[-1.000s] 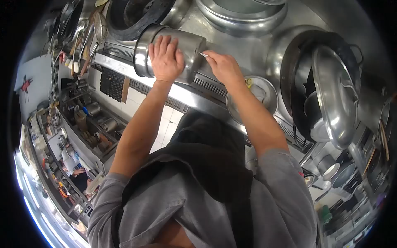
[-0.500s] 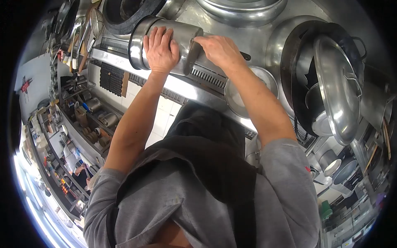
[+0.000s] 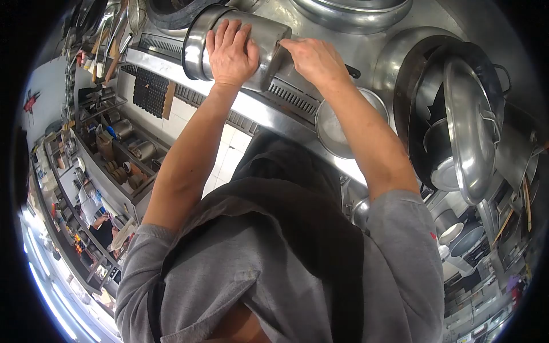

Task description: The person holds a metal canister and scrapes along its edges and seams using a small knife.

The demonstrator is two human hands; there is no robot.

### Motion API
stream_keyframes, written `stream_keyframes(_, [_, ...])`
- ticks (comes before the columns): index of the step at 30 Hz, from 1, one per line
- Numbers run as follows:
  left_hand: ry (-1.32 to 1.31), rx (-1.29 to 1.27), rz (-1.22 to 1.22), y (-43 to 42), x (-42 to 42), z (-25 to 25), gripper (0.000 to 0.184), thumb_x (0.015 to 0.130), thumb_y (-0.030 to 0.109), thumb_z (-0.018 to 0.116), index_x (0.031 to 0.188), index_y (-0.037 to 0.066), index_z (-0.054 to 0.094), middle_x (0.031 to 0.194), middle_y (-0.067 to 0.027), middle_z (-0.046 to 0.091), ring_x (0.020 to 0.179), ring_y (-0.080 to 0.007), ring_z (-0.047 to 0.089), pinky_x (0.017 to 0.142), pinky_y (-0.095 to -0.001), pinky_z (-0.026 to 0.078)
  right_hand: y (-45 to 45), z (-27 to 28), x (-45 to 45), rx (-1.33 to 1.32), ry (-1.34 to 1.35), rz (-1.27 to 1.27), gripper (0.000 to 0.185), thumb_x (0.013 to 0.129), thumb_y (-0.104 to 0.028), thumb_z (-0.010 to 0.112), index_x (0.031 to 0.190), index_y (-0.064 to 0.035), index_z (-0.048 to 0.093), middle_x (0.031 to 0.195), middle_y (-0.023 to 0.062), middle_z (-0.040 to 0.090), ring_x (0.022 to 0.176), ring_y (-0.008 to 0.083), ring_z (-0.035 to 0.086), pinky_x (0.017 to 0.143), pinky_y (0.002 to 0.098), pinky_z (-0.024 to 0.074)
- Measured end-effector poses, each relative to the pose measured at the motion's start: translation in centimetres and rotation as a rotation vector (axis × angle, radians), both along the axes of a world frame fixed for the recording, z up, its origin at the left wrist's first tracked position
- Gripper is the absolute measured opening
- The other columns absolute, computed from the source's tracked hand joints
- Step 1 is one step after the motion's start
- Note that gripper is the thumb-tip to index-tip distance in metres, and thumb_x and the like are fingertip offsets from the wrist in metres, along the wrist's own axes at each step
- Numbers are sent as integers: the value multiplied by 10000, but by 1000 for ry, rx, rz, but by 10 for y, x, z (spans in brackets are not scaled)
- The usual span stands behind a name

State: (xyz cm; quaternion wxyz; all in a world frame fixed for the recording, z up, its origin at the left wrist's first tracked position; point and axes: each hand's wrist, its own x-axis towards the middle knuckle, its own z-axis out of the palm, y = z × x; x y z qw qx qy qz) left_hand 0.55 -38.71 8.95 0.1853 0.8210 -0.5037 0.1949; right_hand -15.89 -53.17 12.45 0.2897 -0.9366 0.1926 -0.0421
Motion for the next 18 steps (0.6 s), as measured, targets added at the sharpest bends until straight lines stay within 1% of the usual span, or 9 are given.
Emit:
stream_keyframes(3, [-6,6,6,0,0,2,336,882,262,594,1171,134,708,1292,-75,654,1313,-323,537,1136,-564,322,7,1,-8,31,-56,66,253,974,-157,598,1188,-161,732,1022,142,747,918,394,694,805,487,566])
stream_keyframes(4, [-3,9,6,-2,-1,2,335,881,261,594,1169,133,708,1292,-75,654,1313,-324,538,1136,-564,322,6,0,-9,28,-56,60,253,974,-157,598,1188,-161,732,1022,142,747,918,394,694,805,487,566])
stream_keyframes(6, [3,-1,-3,-2,-1,2,334,880,259,595,1169,132,707,1291,-75,654,1311,-325,539,1135,-566,322,-1,-6,-8,-5,-105,-30,245,975,-163,605,1184,-167,733,1030,137,748,920,391,696,800,488,569])
stream_keyframes(9, [-8,0,-17,-1,0,0,333,880,255,597,1170,132,703,1288,-75,654,1305,-328,542,1132,-569,323,-10,-16,-2,-15,-113,-44,241,980,-167,603,1182,-169,735,1047,138,748,930,392,697,806,489,569])
stream_keyframes(10, [-11,-7,-20,-1,1,-1,343,862,265,604,1151,121,721,1276,-88,656,1298,-341,541,1134,-584,323,-8,-18,-4,-14,-113,-49,241,980,-167,603,1182,-169,735,1047,138,748,930,392,697,806,489,569])
stream_keyframes(11, [-13,-16,-22,-3,2,-2,355,844,276,611,1131,110,739,1265,-102,657,1291,-355,541,1135,-599,323,-6,-20,-4,-9,-99,-35,244,982,-165,601,1186,-167,735,1063,138,748,942,391,698,818,485,571])
stream_keyframes(13, [-12,-19,-27,-4,2,-2,351,846,275,609,1128,111,739,1265,-102,657,1290,-356,542,1134,-600,324,-6,-22,-5,-2,-84,-21,246,984,-163,599,1189,-166,736,1079,138,747,954,389,699,830,481,572])
stream_keyframes(15, [-10,-14,-29,-2,2,-3,348,847,275,608,1125,112,740,1266,-102,658,1289,-357,543,1132,-600,324,-3,-23,-5,47,-120,-56,255,992,-167,589,1202,-162,732,1113,134,746,988,380,699,863,469,571])
stream_keyframes(18, [-29,-16,-27,-3,2,-4,343,849,272,607,1122,111,739,1264,-101,660,1283,-359,545,1127,-601,327,-2,-19,-2,75,-86,-72,258,995,-172,585,1208,-162,731,1144,130,741,1020,372,696,888,459,569])
